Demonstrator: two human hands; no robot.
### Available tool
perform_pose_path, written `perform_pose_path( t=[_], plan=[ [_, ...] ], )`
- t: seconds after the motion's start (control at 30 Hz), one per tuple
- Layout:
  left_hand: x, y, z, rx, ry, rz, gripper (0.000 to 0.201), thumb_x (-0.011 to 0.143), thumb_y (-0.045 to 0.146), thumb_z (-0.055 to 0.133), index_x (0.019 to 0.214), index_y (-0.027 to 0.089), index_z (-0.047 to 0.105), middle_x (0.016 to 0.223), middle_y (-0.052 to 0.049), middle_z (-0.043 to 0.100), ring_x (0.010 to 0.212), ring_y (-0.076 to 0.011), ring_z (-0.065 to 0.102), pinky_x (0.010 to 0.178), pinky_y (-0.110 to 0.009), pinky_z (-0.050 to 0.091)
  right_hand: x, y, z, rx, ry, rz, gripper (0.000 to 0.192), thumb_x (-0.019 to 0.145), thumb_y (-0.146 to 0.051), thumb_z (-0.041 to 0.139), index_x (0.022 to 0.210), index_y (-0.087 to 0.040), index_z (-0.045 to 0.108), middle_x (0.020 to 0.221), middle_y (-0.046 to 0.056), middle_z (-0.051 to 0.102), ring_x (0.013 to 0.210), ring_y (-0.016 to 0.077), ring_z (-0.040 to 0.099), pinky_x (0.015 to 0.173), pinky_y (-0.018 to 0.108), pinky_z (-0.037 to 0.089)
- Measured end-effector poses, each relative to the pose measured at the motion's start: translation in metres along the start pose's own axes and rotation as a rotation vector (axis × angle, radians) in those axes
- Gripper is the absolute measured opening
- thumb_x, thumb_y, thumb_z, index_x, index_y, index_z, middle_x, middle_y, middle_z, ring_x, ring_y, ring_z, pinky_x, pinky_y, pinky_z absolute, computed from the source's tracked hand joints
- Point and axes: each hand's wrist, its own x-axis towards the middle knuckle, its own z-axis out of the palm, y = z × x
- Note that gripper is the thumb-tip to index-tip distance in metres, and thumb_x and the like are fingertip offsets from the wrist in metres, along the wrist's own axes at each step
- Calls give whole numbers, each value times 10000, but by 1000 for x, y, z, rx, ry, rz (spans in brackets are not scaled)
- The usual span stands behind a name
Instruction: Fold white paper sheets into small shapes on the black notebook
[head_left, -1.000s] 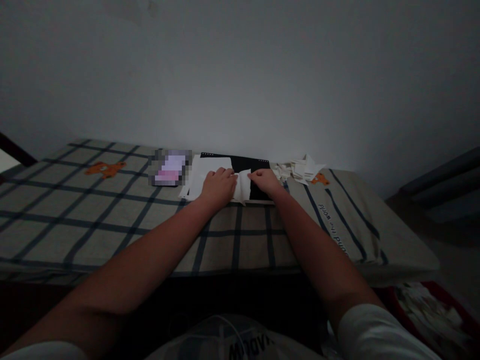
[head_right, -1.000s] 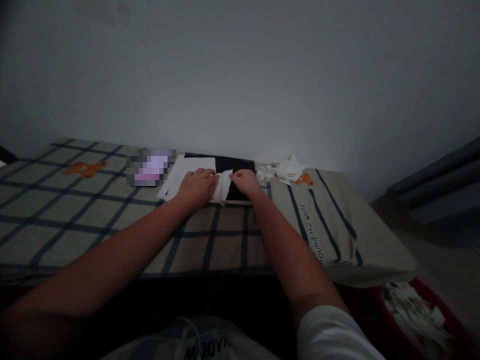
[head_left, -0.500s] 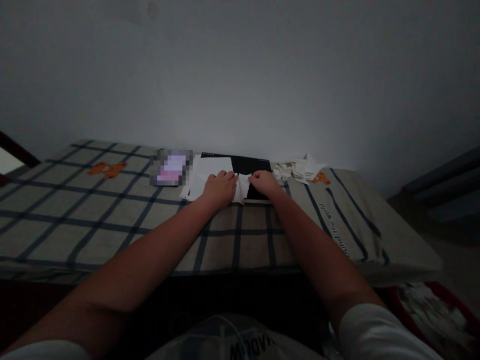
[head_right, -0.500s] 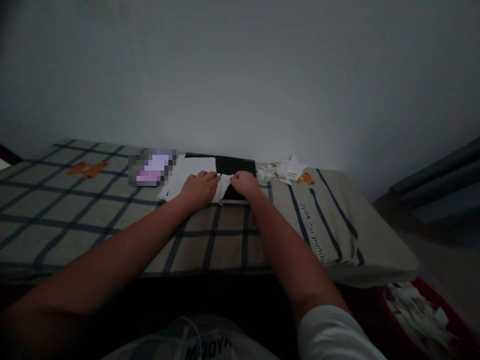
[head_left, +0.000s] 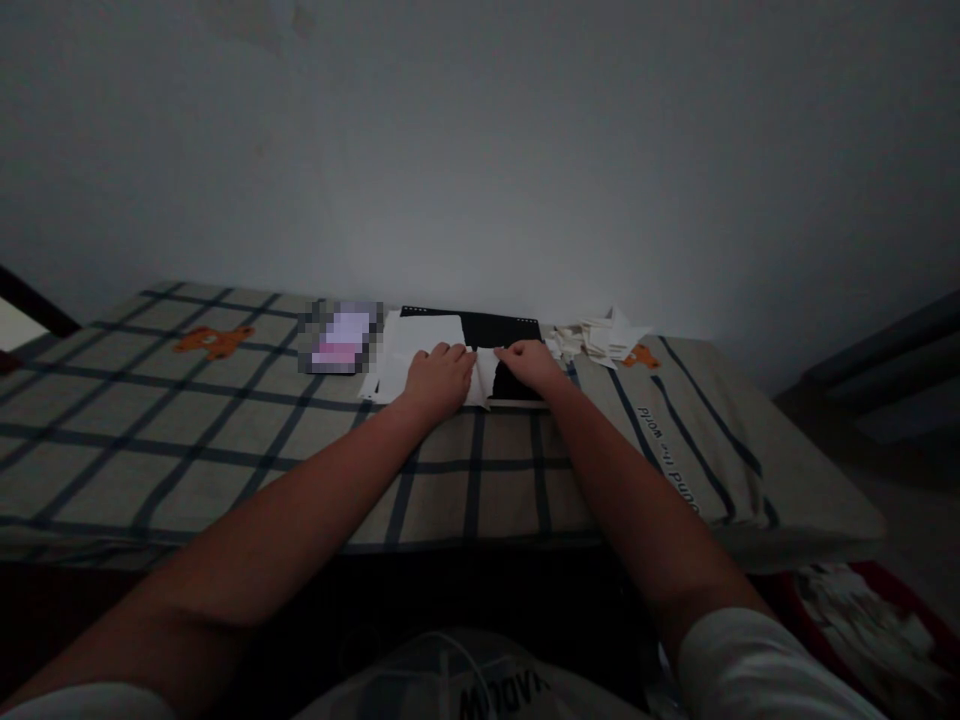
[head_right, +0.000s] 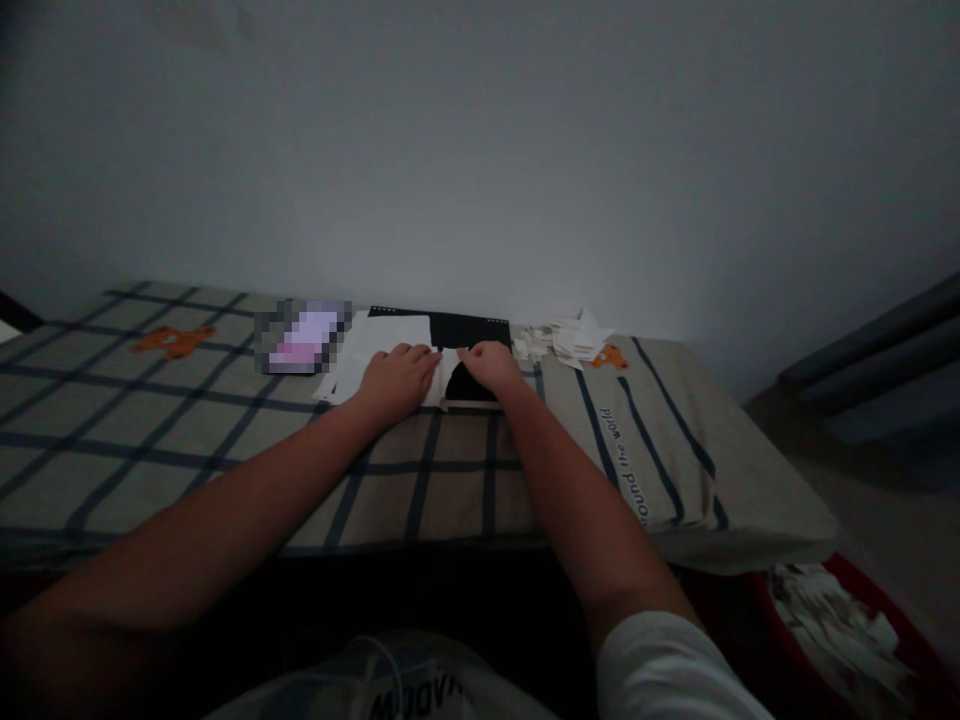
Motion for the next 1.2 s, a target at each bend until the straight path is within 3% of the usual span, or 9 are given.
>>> perform_pose_path(
  t=[0.1,0.23,0.7,0.97,1.2],
  plan=[
    [0,1,-1,2,-9,-6,340,936,310,298,1170,239,535,1154,-89,558,1041,-256,464,771,-388,360,-1,-2,-2,83,-37,10,426,796,-498,485,675,-137,677,612,25,598,585,119,507,540,232,316],
    [0,2,-4,-10,-39,-24,347,938,303,297,1203,246,515,1169,-96,549,1058,-257,457,789,-387,357,-1,-2,-2,121,-59,-9,333,776,-404,532,690,-122,687,632,21,609,597,112,514,552,222,331],
    [1,0,-2,1,-42,9,360,946,338,277,1151,215,546,1122,-103,555,1036,-249,468,760,-366,376,-4,-5,-1,-140,-43,3,262,775,-340,499,699,-167,681,695,37,636,616,126,519,556,236,314],
    [2,0,-3,18,-39,13,357,944,353,290,1129,206,558,1109,-92,564,1027,-248,472,739,-361,377,-3,-2,0,-126,-39,-10,238,761,-301,501,693,-160,679,704,37,641,623,123,526,558,230,320],
    [0,-2,-1,-7,-4,11,380,939,410,291,1162,230,541,1122,-80,566,1036,-254,468,777,-386,375,-2,3,0,-65,-3,-28,311,796,-377,506,668,-145,667,645,29,608,601,117,499,541,237,297]
  ],
)
